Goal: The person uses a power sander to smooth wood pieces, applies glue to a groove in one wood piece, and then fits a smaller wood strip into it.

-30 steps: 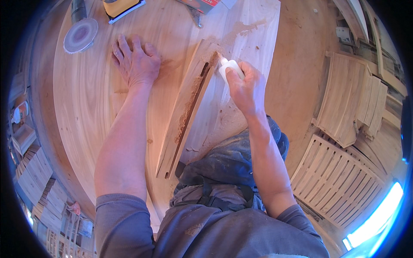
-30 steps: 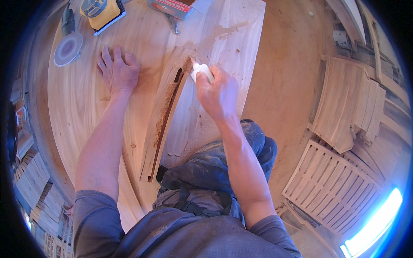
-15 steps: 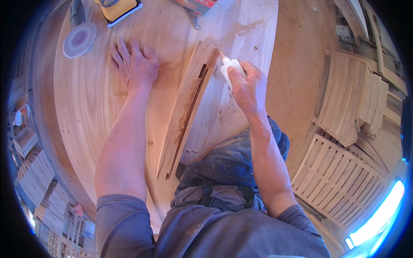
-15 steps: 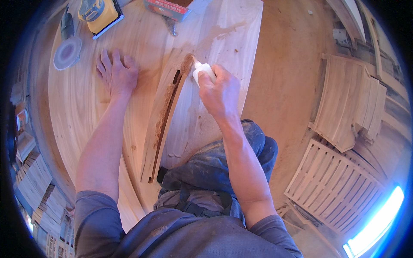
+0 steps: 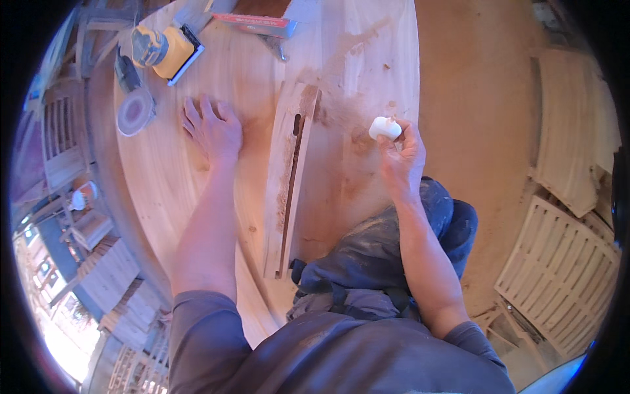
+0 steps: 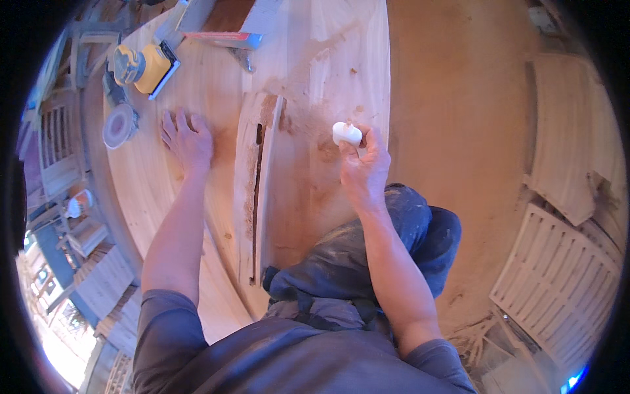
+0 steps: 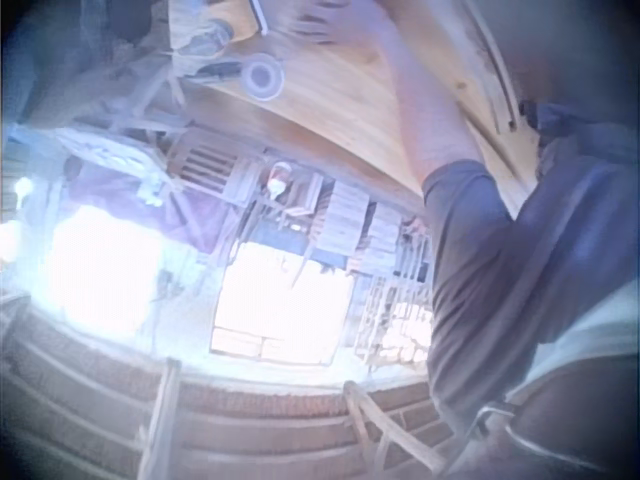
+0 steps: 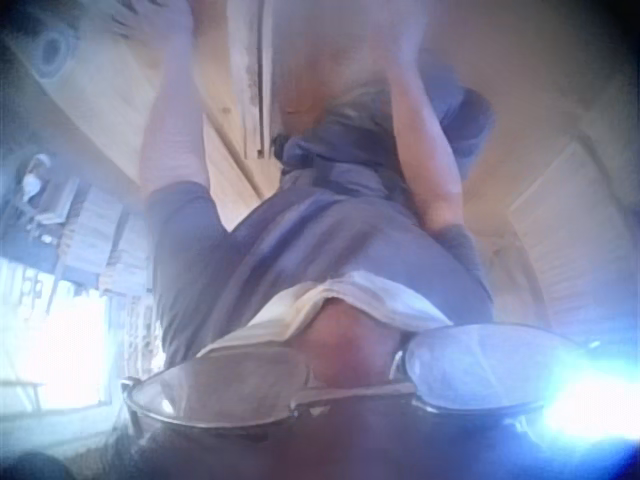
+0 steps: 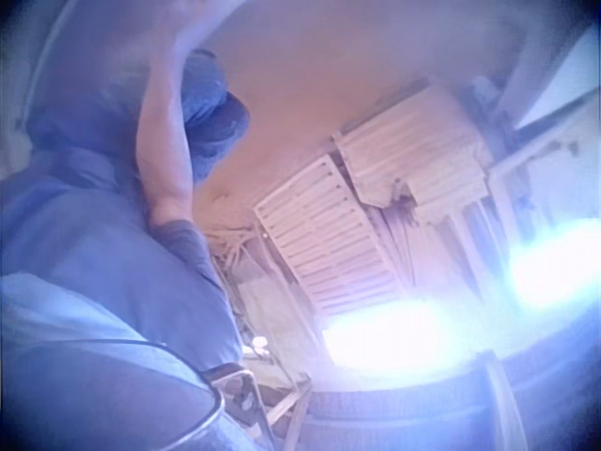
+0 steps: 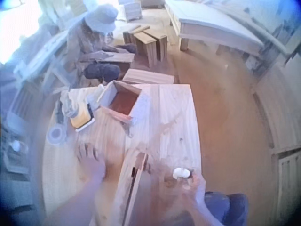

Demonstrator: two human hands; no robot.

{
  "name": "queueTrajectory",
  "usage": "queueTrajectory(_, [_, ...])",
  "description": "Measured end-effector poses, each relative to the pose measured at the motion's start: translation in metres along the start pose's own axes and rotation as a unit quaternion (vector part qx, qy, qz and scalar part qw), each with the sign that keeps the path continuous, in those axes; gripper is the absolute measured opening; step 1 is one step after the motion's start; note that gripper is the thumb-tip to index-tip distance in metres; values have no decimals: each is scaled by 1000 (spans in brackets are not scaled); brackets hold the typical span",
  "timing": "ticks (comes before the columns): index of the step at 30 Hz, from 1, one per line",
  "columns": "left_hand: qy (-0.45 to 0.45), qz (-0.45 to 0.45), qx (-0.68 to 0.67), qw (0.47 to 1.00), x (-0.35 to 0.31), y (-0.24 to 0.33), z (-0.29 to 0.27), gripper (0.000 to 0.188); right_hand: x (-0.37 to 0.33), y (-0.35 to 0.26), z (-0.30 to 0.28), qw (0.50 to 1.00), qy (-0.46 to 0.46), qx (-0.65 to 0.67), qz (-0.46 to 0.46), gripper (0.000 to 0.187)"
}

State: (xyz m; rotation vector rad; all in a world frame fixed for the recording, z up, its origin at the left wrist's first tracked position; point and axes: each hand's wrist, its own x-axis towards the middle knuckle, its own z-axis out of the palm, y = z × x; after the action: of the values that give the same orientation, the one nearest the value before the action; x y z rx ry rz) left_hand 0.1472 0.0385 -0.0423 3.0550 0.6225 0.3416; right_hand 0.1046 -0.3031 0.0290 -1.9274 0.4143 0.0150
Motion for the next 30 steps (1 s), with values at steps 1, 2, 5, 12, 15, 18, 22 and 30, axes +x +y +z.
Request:
queueTrajectory(1, [0, 1, 2, 1000, 0, -2, 1, 54, 3, 3, 0, 1000, 0, 1, -12, 18])
queueTrajectory(2, [-2, 1, -4, 1000, 0, -3, 2, 54, 8, 4, 0, 1000, 1, 3, -24, 18])
queueTrajectory(5, [1, 10, -16, 1000, 4, -7, 7, 54, 23, 2, -1, 999, -8, 23, -25, 16])
queueTrajectory(12, [-83, -2, -90, 993, -2, -19, -9, 54, 36, 8, 0, 990, -27, 129, 46, 15])
queueTrajectory(15, [-181, -25, -262, 948, -42, -6, -41, 60, 42, 11, -6, 989, -42, 117, 79, 15])
queueTrajectory(18, [-235, -67, -353, 903, -108, 31, -100, 74, 43, 6, -12, 981, -53, 158, 98, 18])
queueTrajectory(22, [-247, -90, -321, 910, -203, 27, -148, 89, 37, 20, -13, 988, -38, 142, 46, 19])
queueTrajectory(30, [-200, -86, -212, 953, -297, -19, -170, 87, -3, 20, -67, 997, -16, 31, -72, 20])
